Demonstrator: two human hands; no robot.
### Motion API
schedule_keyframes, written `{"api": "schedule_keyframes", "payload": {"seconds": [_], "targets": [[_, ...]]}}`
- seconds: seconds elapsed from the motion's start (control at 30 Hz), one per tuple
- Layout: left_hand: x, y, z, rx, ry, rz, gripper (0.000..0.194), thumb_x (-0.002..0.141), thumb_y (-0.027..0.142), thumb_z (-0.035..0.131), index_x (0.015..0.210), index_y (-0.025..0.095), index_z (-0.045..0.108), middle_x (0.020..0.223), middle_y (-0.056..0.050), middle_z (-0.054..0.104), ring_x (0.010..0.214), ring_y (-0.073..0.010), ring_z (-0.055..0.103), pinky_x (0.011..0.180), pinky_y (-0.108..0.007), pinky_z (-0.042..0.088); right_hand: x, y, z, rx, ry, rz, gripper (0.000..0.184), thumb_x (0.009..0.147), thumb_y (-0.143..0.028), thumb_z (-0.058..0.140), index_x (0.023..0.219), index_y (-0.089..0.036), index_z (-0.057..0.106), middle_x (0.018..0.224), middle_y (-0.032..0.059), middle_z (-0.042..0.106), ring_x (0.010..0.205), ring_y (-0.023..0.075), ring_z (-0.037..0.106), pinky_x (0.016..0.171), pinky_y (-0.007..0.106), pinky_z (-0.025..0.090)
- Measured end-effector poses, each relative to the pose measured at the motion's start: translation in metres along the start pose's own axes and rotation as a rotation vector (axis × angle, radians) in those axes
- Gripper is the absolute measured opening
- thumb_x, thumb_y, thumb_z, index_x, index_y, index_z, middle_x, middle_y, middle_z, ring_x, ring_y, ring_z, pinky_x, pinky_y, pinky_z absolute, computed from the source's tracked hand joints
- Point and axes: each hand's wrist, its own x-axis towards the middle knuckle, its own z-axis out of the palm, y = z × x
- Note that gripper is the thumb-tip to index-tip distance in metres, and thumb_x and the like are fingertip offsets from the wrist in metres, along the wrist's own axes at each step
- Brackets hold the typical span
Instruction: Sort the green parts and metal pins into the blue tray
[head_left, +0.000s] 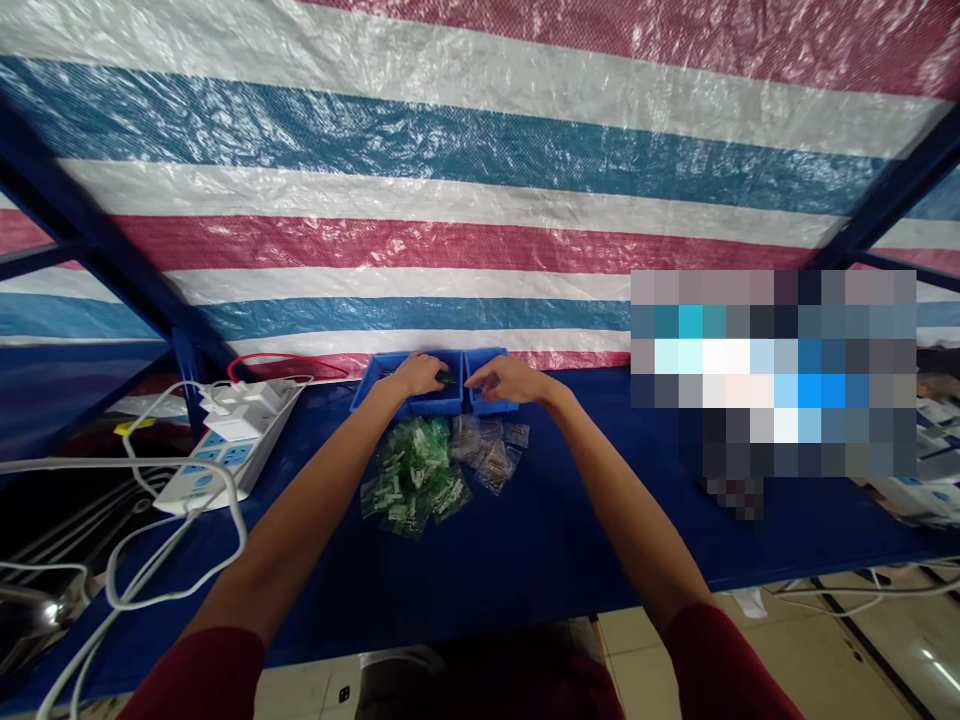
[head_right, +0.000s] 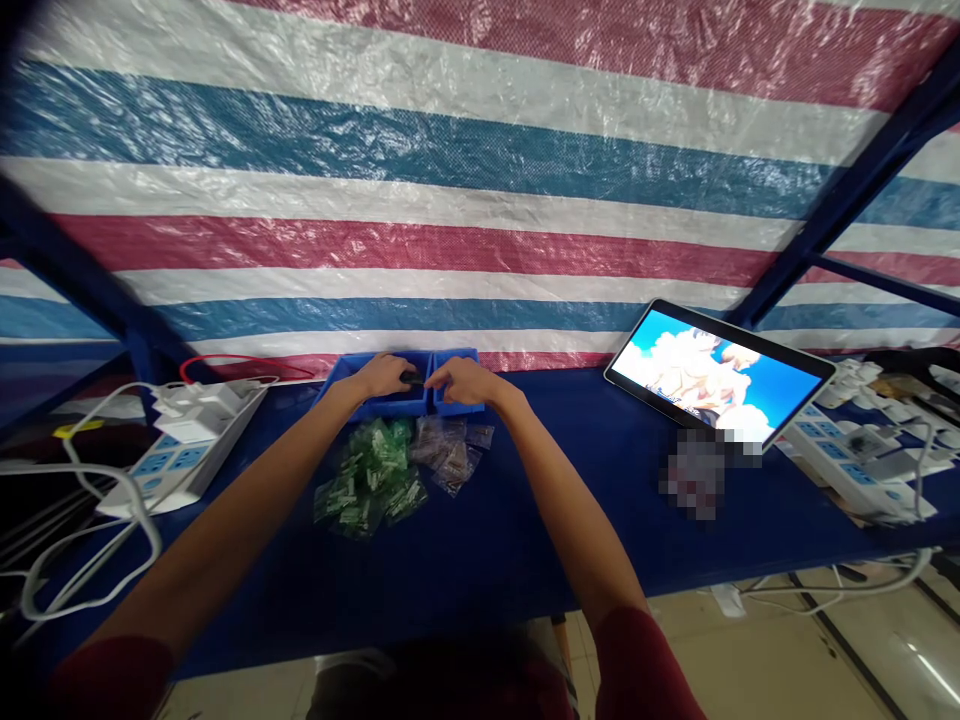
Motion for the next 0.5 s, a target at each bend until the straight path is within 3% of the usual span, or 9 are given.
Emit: {"api": "schedule_keyframes", "payload": {"seconds": [0.07,0.17,0.27,0.37,0.5], "targets": [[-0.001,0.0,0.002,0.01,0.068,0.005,0.036,0.081,0.029,0.056,0.113,0.02,0.069,0.111,-0.008,0.072,0.107,-0.0242,0.064,0.102,-0.036,0.039,0.001,0.005,0.0,-0.031,0.101,0.037,0.049,0.074,0.004,0.058,0.116,-0.017,0.07,0.11,0.0043,0.071,0.094,0.0167,0.067,0.083,0.022,0.052],[-0.007,0.002,0.0,-0.036,0.225,0.026,0.03,0.082,0.023,0.052,0.105,0.018,0.072,0.105,-0.009,0.074,0.099,-0.0242,0.066,0.098,-0.037,0.042,0.013,0.015,0.003,-0.264,0.196,0.19,0.051,0.079,0.003,0.052,0.126,-0.014,0.063,0.122,0.0076,0.066,0.111,0.0189,0.062,0.097,0.025,0.047],[-0.022,0.008,-0.014,-0.127,0.458,0.005,0.029,0.085,0.019,0.049,0.104,0.018,0.072,0.106,-0.009,0.073,0.099,-0.024,0.066,0.098,-0.04,0.041,0.033,0.021,0.01,-0.4,0.059,0.282,0.055,0.078,-0.002,0.061,0.132,-0.014,0.058,0.132,0.011,0.059,0.125,0.0233,0.054,0.103,0.028,0.043],[-0.055,0.021,-0.028,-0.169,0.685,0.007,0.03,0.09,0.02,0.045,0.105,0.02,0.071,0.102,-0.008,0.073,0.097,-0.0226,0.066,0.096,-0.041,0.041,0.05,0.019,0.016,-0.408,-0.087,0.334,0.059,0.068,-0.003,0.071,0.126,-0.013,0.062,0.127,0.0145,0.062,0.119,0.0283,0.058,0.093,0.03,0.051],[-0.116,0.041,-0.015,-0.173,0.747,0.099,0.03,0.095,0.024,0.044,0.106,0.022,0.071,0.102,-0.006,0.072,0.094,-0.0212,0.066,0.092,-0.04,0.044,0.062,0.01,0.024,-0.442,-0.183,0.418,0.061,0.063,0.005,0.067,0.122,-0.009,0.063,0.128,0.0213,0.059,0.113,0.0341,0.061,0.084,0.037,0.057]]}}
